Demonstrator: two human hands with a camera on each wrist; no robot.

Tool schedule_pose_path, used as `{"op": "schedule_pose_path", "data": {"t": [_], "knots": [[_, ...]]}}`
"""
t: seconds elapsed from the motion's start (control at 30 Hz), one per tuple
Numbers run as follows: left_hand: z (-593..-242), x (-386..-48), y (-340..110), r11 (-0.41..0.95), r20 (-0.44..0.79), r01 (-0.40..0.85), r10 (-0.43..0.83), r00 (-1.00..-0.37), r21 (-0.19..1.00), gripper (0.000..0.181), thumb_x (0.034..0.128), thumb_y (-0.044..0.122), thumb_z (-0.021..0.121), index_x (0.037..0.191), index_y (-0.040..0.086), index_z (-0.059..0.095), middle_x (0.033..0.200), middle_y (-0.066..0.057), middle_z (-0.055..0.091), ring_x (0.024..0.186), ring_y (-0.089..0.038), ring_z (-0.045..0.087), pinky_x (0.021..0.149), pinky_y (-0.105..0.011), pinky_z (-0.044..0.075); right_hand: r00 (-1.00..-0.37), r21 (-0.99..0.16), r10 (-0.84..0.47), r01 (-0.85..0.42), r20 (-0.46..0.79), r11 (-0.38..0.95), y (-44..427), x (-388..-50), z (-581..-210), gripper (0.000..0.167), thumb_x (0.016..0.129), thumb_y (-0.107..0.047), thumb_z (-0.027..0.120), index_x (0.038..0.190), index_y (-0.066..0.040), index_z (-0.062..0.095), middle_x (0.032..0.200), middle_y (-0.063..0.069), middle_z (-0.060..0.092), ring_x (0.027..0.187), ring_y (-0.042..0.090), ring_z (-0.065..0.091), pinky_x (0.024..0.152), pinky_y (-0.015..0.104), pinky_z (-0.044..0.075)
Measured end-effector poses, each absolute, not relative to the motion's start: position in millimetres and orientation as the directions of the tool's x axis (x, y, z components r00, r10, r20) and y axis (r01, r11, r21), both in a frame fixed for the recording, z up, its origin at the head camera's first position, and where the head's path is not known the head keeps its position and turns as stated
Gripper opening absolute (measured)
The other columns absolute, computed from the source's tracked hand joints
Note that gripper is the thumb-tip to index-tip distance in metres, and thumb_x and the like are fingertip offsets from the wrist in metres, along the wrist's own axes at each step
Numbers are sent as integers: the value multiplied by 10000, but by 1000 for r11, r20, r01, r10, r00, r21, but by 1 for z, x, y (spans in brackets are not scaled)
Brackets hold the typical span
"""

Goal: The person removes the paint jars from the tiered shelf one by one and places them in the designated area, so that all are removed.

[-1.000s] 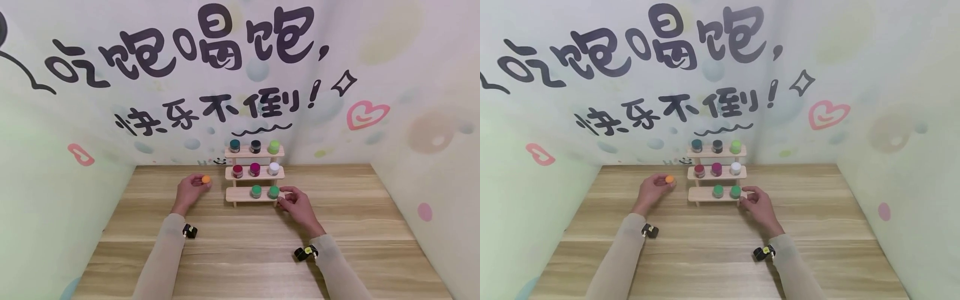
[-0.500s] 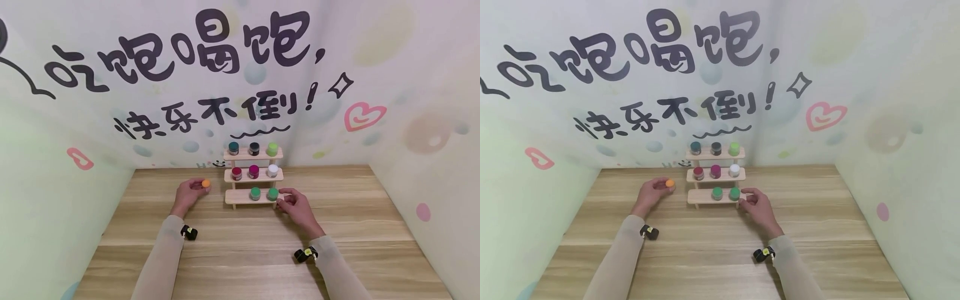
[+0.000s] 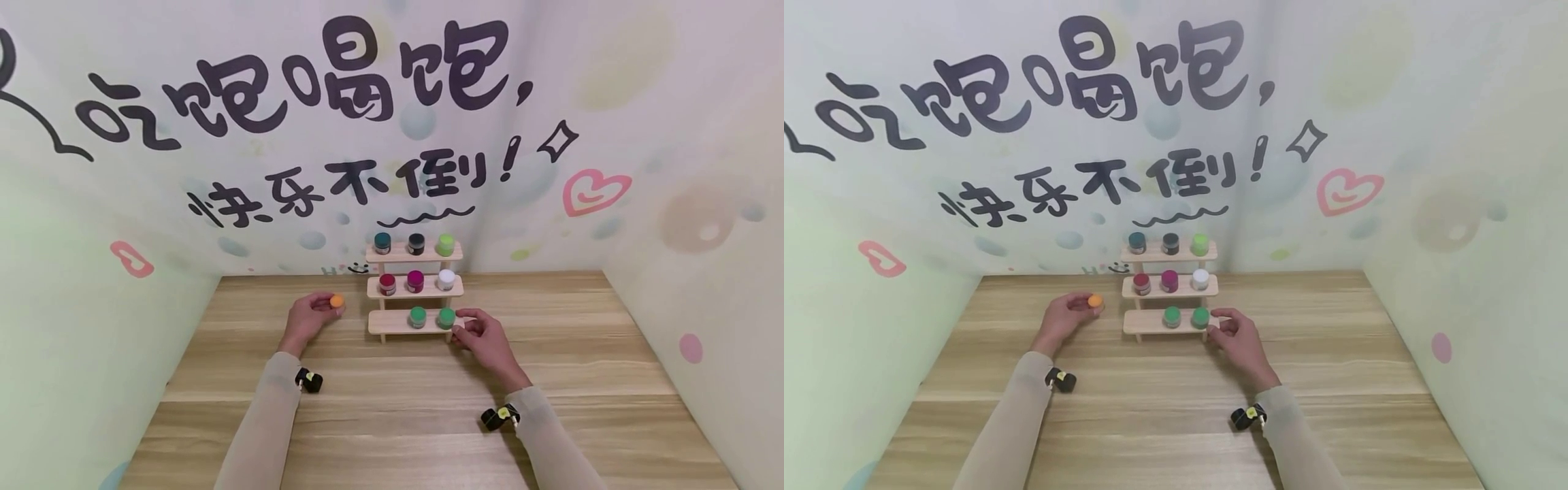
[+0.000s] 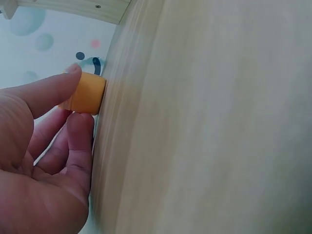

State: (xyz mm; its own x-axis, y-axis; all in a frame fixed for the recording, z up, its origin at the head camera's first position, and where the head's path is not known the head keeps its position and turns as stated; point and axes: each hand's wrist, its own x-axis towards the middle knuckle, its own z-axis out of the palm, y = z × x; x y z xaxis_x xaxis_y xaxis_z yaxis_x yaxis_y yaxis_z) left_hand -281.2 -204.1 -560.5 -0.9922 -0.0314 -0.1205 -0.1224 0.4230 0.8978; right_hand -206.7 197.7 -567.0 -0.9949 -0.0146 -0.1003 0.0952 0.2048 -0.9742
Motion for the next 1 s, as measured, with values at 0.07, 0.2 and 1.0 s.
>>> {"op": "schedule_pose_path", "data": {"t": [0.07, 0.2, 1.0], "knots": [[-560, -280, -204, 405, -126, -126, -26, -992, 906, 516, 907, 233, 863, 1358, 66, 676, 1324, -171, 725, 1208, -321, 692, 1068, -463, 553, -995, -974, -12, 96, -100, 208, 198, -206, -567, 342, 1012, -106, 718, 1342, -74, 633, 992, 172, 716, 851, 224, 754, 762, 304, 660], [-557, -277, -204, 362, -144, -145, -30, -989, 921, 566, 912, 215, 855, 1405, 50, 632, 1385, -191, 684, 1267, -344, 662, 1117, -473, 523, -994, -971, -4, 107, -111, 215, 198, -207, -567, 335, 1012, -110, 714, 1336, -87, 634, 986, 163, 714, 838, 215, 747, 750, 297, 656], [-513, -241, -181, 179, -62, -69, -42, -997, 981, 437, 971, 103, 767, 1368, -19, 631, 1362, -223, 682, 1105, -152, 683, 851, -157, 568, -996, -970, -27, 80, -89, 231, 199, -207, -566, 395, 1006, -161, 741, 1371, -68, 621, 983, 197, 720, 847, 262, 770, 746, 294, 652]]}}
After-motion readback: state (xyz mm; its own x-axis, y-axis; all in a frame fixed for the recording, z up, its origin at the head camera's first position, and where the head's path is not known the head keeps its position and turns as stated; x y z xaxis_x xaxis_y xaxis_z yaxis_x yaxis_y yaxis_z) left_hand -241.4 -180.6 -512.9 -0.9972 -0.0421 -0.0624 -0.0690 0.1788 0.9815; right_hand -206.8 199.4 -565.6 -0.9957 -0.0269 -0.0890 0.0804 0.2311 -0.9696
